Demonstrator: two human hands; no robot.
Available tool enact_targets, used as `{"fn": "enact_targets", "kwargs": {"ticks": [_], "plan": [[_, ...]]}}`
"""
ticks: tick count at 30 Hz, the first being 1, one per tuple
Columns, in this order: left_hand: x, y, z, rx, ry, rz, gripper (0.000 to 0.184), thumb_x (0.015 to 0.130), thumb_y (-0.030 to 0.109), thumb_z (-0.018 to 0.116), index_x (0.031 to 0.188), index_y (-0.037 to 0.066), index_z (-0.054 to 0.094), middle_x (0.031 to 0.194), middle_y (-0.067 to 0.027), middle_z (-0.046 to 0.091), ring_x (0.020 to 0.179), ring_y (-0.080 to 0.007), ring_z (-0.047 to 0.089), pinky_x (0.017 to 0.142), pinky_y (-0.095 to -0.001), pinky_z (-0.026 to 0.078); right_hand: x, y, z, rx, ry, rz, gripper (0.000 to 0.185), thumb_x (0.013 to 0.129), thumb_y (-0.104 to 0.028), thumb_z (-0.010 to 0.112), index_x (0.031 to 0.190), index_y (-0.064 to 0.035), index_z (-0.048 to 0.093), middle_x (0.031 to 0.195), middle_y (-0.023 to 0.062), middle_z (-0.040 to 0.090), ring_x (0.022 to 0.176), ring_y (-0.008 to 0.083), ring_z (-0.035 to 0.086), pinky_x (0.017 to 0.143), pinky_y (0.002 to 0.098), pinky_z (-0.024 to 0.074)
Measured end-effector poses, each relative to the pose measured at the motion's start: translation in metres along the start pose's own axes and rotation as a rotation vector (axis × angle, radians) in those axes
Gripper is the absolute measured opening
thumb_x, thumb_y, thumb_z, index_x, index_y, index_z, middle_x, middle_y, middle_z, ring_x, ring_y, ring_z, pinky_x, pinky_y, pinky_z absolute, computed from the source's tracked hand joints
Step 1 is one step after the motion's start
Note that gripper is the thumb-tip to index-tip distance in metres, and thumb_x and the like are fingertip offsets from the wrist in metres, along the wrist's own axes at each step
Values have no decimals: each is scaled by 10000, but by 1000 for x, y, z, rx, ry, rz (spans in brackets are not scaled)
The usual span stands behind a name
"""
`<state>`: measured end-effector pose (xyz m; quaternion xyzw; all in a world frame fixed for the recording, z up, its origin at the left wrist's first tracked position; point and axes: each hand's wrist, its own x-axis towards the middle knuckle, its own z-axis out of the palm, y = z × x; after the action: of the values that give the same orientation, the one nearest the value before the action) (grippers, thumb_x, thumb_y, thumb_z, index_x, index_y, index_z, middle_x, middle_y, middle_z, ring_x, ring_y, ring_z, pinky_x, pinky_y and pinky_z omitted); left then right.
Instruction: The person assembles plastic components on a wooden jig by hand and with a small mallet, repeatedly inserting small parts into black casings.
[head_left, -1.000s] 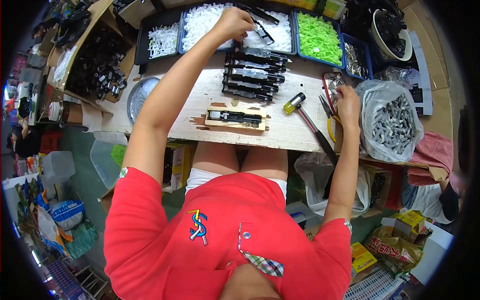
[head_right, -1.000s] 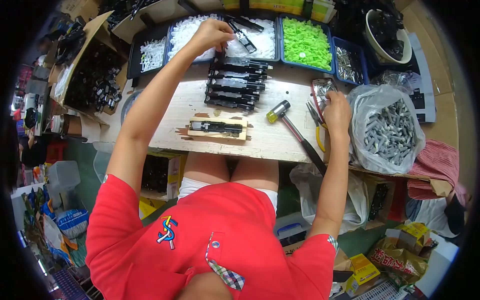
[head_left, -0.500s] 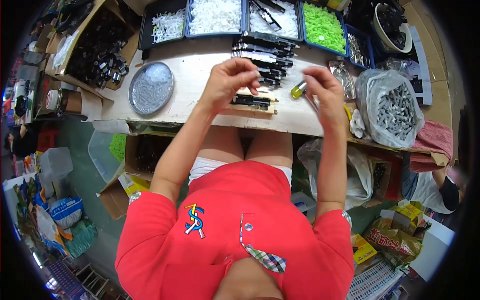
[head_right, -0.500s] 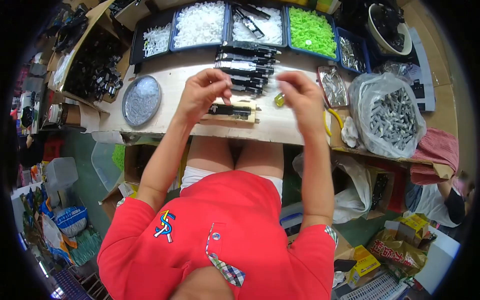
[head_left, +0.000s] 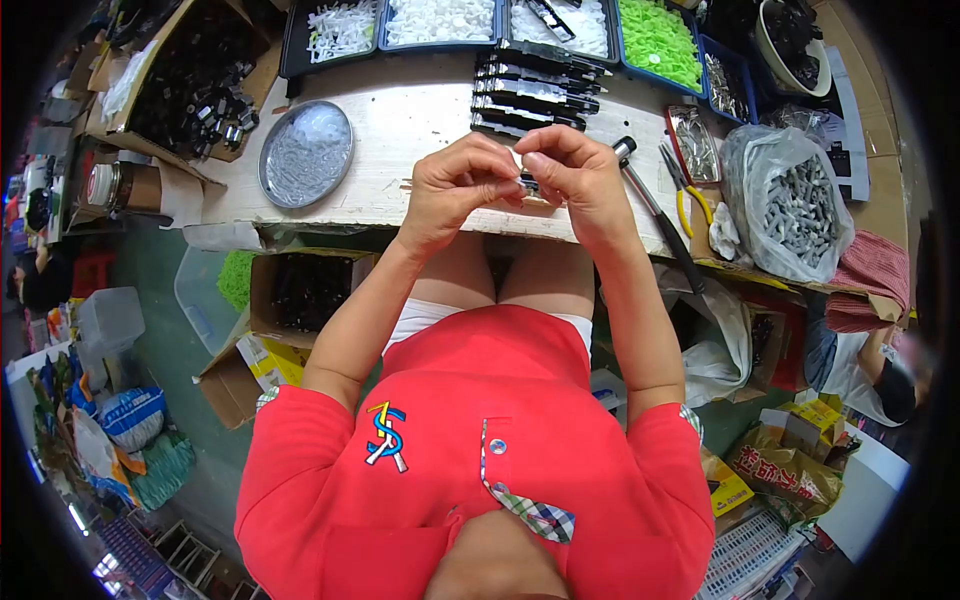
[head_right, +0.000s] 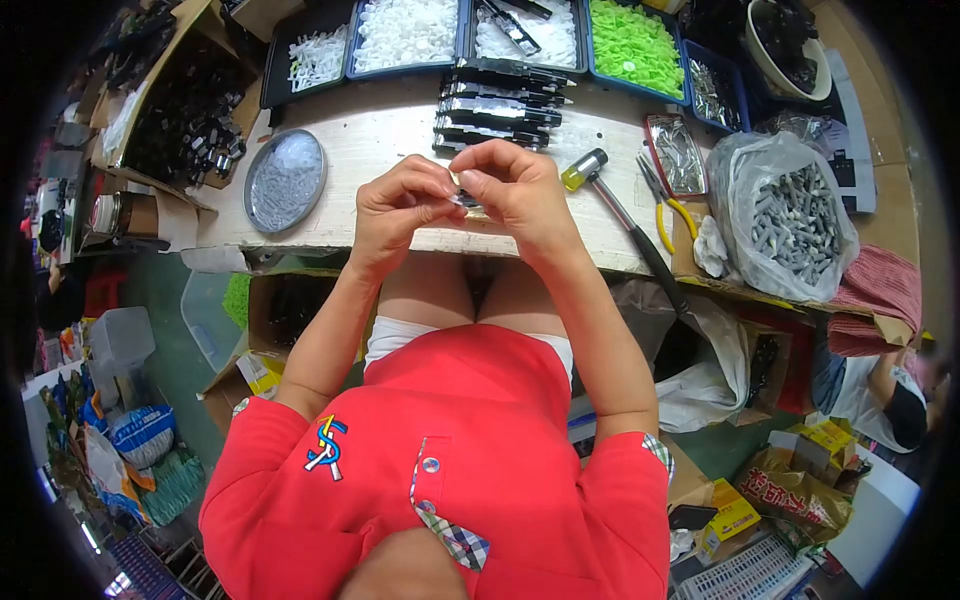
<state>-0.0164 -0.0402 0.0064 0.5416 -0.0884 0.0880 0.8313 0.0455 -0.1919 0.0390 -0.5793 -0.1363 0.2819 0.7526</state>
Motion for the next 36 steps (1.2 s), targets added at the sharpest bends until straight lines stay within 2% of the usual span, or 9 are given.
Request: {"fn": "enact_targets", "kwargs": {"ticks": [5, 7, 9, 12, 15, 20, 21, 27, 36], "plan": [[0, -1, -5, 233, -19, 115, 146, 737, -110, 587, 846, -19, 620, 889, -85, 559, 764, -152, 607, 686, -249, 546, -1, 1, 8, -206, 28, -81, 103, 798, -22, 589, 896, -2, 616, 751, 7, 595, 587, 58, 511, 515, 200, 399], [0, -1, -8, 258, -7, 109, 142, 743, -107, 581, 847, -18, 621, 885, -84, 562, 760, -150, 607, 676, -247, 543, -2, 7, 12, -631, 113, -406, 117, 797, -6, 577, 908, 14, 606, 758, 49, 600, 613, 102, 560, 553, 219, 442], [-1, -2, -9, 282, 4, 102, 139, 750, -103, 576, 849, -18, 621, 882, -84, 564, 756, -148, 607, 666, -244, 540, -5, 7, 13, -563, 116, -329, 122, 788, 0, 577, 906, 13, 605, 765, 85, 596, 609, 135, 570, 543, 232, 446], [0, -5, -9, 326, 53, 105, 124, 763, -92, 569, 848, -19, 620, 864, -83, 567, 743, -144, 603, 651, -242, 536, -4, 15, 5, -628, 127, -441, 97, 798, -6, 588, 887, -1, 626, 787, 47, 597, 626, 96, 557, 520, 206, 435], [1, -12, -13, 412, 72, 184, 122, 755, -86, 579, 845, -15, 621, 863, -90, 580, 718, -148, 599, 632, -238, 520, -3, 23, 2, -877, 88, -626, 101, 752, 7, 624, 850, 5, 601, 763, 97, 594, 646, 182, 583, 549, 265, 446], [4, -9, -26, 915, 30, 291, 212, 713, -3, 656, 922, 27, 628, 871, -70, 596, 822, -181, 557, 654, -256, 465, 7, 37, -9, -1072, 60, -724, 118, 724, -13, 631, 836, -22, 594, 753, 79, 579, 661, 227, 568, 570, 295, 436], [4, -8, -32, 1022, 21, 328, 274, 670, 43, 690, 939, 52, 637, 906, -56, 595, 893, -217, 528, 735, -295, 432, 10, 41, -11, -1149, 40, -762, 120, 715, -29, 632, 830, -39, 596, 752, 64, 568, 678, 230, 556, 586, 304, 425], [-4, -20, -45, 1163, -51, 157, 292, 641, 124, 691, 925, 82, 643, 975, -28, 568, 977, -210, 458, 840, -331, 322, 18, 51, -13, -1343, -65, -671, 85, 727, -115, 608, 811, -110, 599, 755, 16, 505, 766, 189, 488, 643, 323, 319], [6, -21, -42, 1209, -106, 30, 234, 617, 152, 672, 836, 95, 613, 904, -23, 529, 922, -211, 445, 809, -337, 289, 18, 42, -14, -1329, -190, -544, 150, 733, -124, 600, 879, -130, 638, 785, 17, 506, 796, 190, 467, 676, 334, 285]]}}
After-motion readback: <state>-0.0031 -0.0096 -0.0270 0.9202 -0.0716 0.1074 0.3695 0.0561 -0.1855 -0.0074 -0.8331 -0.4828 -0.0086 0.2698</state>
